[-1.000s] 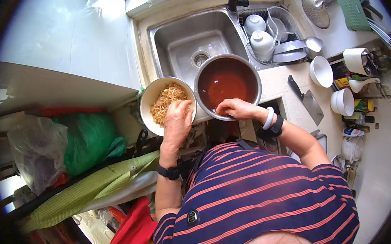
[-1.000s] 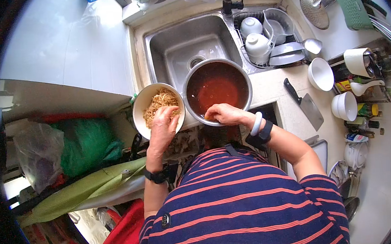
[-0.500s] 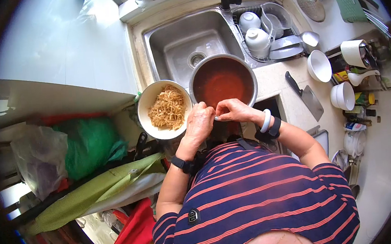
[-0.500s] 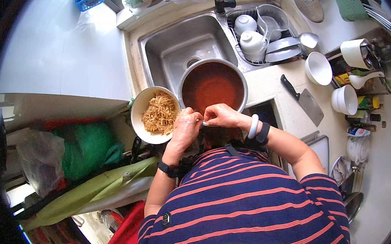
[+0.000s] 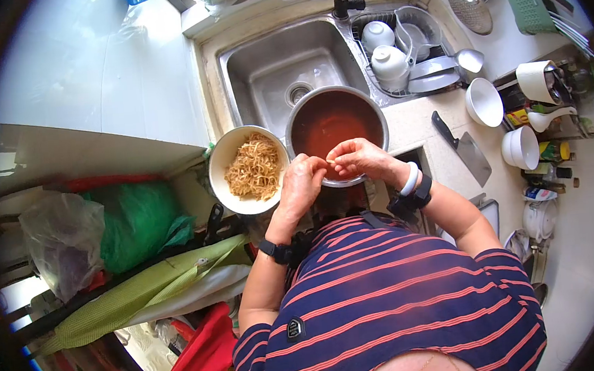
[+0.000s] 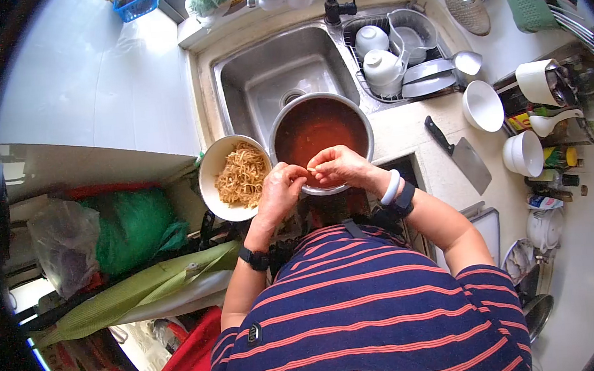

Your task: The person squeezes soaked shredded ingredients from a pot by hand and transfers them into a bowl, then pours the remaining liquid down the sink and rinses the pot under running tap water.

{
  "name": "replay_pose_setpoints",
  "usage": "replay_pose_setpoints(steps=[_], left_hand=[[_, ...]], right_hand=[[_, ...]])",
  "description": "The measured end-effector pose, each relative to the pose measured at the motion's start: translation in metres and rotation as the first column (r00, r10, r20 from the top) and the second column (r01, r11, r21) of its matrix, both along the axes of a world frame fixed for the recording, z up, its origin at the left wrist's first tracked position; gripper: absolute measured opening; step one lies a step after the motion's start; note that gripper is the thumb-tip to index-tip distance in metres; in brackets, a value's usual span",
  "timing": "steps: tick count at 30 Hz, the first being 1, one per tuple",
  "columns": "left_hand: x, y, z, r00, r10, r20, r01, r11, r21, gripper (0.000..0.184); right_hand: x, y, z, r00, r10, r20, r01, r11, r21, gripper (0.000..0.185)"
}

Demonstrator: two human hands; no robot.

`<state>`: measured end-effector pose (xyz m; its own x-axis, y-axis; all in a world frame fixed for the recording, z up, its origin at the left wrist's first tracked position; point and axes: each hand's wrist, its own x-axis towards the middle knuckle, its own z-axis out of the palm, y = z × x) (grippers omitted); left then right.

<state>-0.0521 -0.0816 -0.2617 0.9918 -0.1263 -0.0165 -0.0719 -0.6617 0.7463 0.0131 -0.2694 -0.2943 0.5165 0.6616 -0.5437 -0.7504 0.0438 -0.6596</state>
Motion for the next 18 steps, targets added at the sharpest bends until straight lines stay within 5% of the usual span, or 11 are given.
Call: replay_pose_setpoints(steps=[7,11,13,17,18], left_hand=[[0.012,-0.013,0.004,0.994,0.084,0.075,-0.081,0.996,-0.048,0.014],[0.018,-0.011,-0.008,0.995,0.028,0.096,-0.036,0.996,0.077,0.012],[0.018,-0.007,-0.011,0.984,0.048,0.172,-0.075,0.985,0.153,0.013],[0.010,0.008,-0.008,0.971,0.134,0.198,-0.150,0.986,0.066,0.023],[0.007,0.011,-0.005,0.979,0.140,0.150,-0.152,0.986,0.070,0.022]], right_hand=[[0.004,-0.002,0.005,0.986,-0.050,0.161,0.053,0.999,-0.014,0.027],[0.015,-0.002,0.003,0.965,0.033,0.259,-0.009,0.996,-0.093,0.024],[0.026,-0.003,0.002,0.540,0.300,0.786,0.214,0.854,-0.473,0.026],[0.059,-0.010,-0.017,0.340,0.502,0.795,0.273,0.757,-0.594,0.039],[0.066,-0.011,-0.021,0.385,0.529,0.757,0.232,0.738,-0.634,0.042]])
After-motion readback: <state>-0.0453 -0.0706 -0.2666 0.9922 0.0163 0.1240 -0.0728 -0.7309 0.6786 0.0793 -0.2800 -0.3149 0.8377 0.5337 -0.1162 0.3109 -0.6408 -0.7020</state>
